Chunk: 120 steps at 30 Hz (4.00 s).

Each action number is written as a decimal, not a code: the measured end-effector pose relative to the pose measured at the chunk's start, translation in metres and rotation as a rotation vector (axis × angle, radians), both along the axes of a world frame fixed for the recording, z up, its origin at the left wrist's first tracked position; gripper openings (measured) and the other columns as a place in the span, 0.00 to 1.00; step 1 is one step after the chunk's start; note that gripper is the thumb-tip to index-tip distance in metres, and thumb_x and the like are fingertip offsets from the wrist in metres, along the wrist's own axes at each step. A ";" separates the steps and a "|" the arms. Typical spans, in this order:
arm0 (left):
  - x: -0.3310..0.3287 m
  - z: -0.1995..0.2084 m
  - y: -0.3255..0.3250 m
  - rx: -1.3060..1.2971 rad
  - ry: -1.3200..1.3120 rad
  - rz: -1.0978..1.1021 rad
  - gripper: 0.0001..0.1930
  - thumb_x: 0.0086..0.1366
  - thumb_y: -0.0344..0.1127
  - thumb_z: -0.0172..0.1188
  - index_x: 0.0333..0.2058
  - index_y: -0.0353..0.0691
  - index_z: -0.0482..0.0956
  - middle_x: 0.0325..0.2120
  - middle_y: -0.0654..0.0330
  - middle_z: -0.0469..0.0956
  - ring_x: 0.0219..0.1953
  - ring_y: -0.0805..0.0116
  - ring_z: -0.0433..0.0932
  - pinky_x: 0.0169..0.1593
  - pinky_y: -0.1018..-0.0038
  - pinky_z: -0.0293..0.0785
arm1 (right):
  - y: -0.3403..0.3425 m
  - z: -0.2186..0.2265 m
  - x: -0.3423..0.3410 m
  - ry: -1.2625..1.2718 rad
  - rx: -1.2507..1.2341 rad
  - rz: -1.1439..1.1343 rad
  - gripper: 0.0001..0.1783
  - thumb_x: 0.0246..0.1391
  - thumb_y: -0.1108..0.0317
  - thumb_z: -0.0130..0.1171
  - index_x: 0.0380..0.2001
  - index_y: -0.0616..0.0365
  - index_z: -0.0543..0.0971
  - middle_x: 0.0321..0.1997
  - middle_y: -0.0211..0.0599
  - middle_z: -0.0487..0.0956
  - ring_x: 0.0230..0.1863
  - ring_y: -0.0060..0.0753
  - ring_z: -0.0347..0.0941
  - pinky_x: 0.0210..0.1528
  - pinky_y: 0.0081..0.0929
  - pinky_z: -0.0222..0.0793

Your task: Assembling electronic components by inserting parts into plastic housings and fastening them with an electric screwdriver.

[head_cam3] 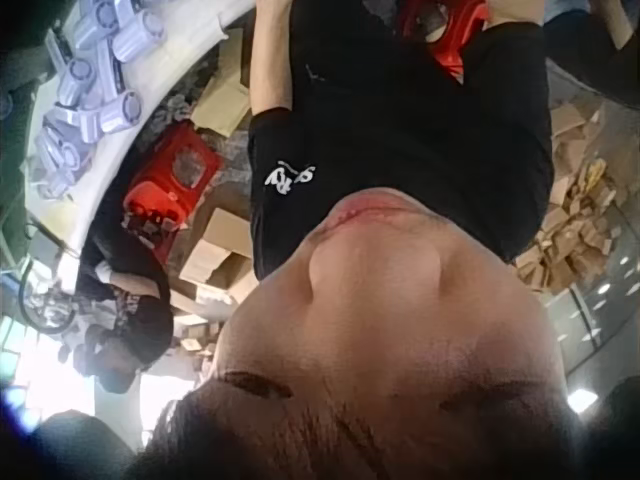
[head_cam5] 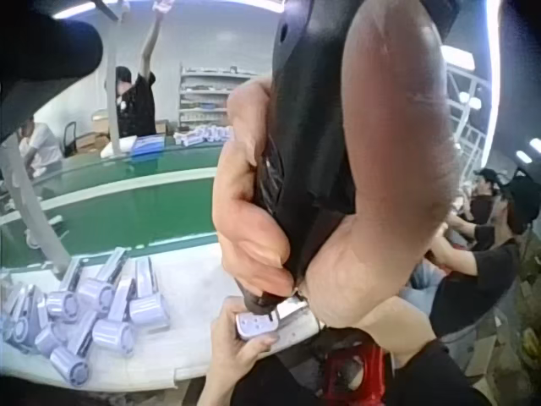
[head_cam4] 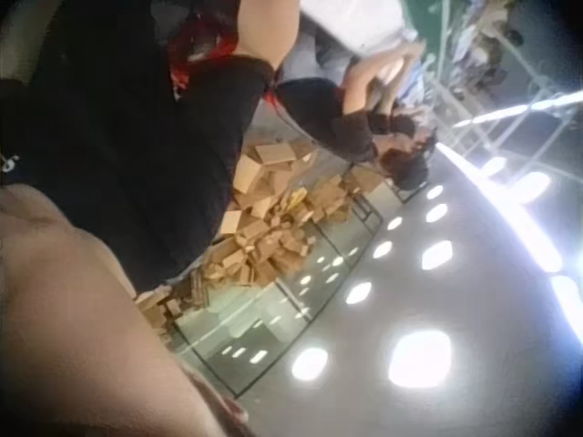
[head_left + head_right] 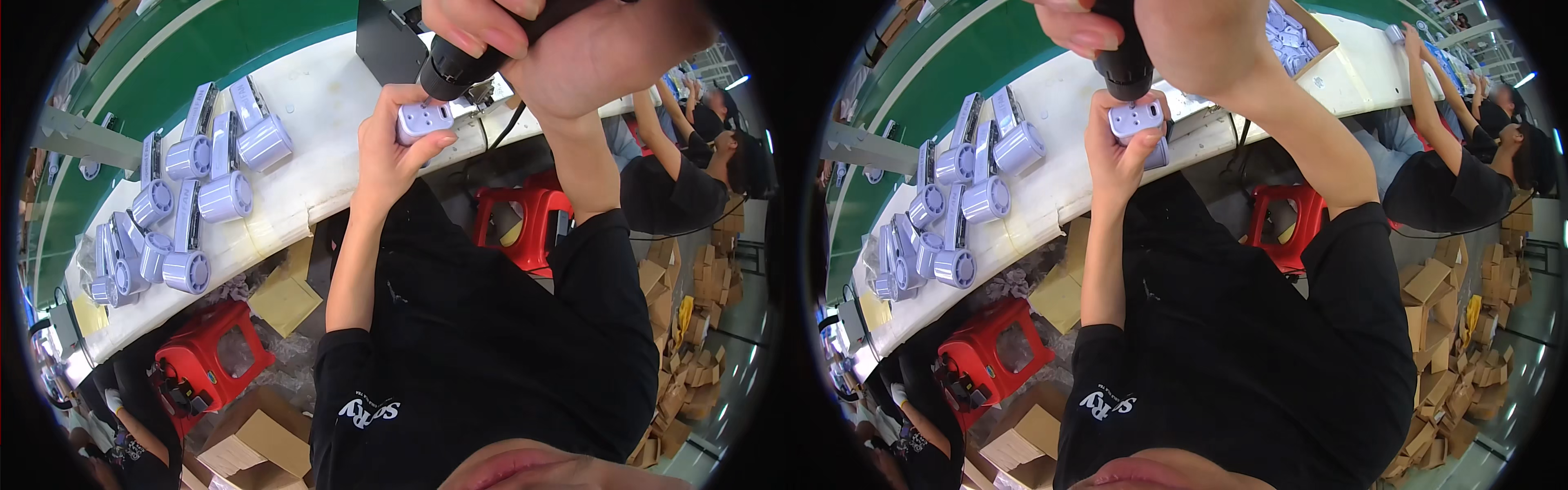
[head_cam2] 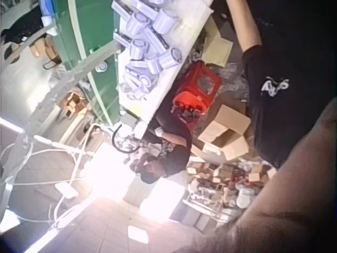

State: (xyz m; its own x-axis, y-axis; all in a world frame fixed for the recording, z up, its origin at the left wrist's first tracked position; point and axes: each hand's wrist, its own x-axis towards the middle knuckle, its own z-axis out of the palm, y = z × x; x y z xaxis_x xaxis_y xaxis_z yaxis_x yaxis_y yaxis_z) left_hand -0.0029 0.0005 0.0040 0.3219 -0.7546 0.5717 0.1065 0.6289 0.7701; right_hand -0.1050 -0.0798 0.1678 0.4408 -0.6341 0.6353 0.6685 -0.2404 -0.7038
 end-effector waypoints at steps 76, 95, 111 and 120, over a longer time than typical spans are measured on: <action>0.005 -0.006 -0.009 -0.061 -0.040 0.023 0.21 0.61 0.42 0.66 0.44 0.37 0.68 0.41 0.54 0.78 0.42 0.67 0.76 0.47 0.74 0.71 | 0.010 0.033 -0.015 -0.019 -0.044 0.131 0.35 0.58 0.27 0.37 0.31 0.54 0.63 0.12 0.27 0.62 0.08 0.20 0.54 0.11 0.19 0.55; 0.007 -0.006 -0.005 0.003 -0.062 0.055 0.20 0.57 0.36 0.68 0.43 0.37 0.69 0.37 0.57 0.78 0.36 0.67 0.76 0.43 0.76 0.72 | 0.015 0.026 0.019 0.039 -0.043 0.193 0.37 0.57 0.26 0.36 0.30 0.54 0.63 0.11 0.27 0.62 0.07 0.19 0.54 0.10 0.19 0.55; 0.003 -0.008 -0.005 -0.040 -0.034 0.008 0.20 0.57 0.37 0.69 0.42 0.37 0.68 0.34 0.59 0.77 0.32 0.70 0.73 0.39 0.77 0.71 | 0.025 0.025 0.012 0.054 -0.050 0.165 0.38 0.55 0.24 0.35 0.29 0.53 0.63 0.10 0.27 0.62 0.06 0.19 0.53 0.09 0.18 0.54; 0.004 -0.005 -0.005 0.000 -0.029 0.048 0.19 0.57 0.35 0.69 0.42 0.37 0.71 0.34 0.58 0.78 0.32 0.71 0.74 0.39 0.76 0.72 | 0.030 0.032 0.024 0.082 -0.093 0.158 0.38 0.55 0.24 0.34 0.28 0.53 0.63 0.09 0.27 0.63 0.05 0.19 0.53 0.08 0.18 0.54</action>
State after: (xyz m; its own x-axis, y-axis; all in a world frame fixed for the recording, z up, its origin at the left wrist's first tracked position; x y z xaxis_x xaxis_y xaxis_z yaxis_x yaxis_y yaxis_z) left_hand 0.0010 -0.0046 -0.0014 0.3407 -0.7387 0.5816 0.0540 0.6329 0.7723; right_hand -0.0814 -0.0500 0.1999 0.5827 -0.4936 0.6456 0.6443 -0.2036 -0.7372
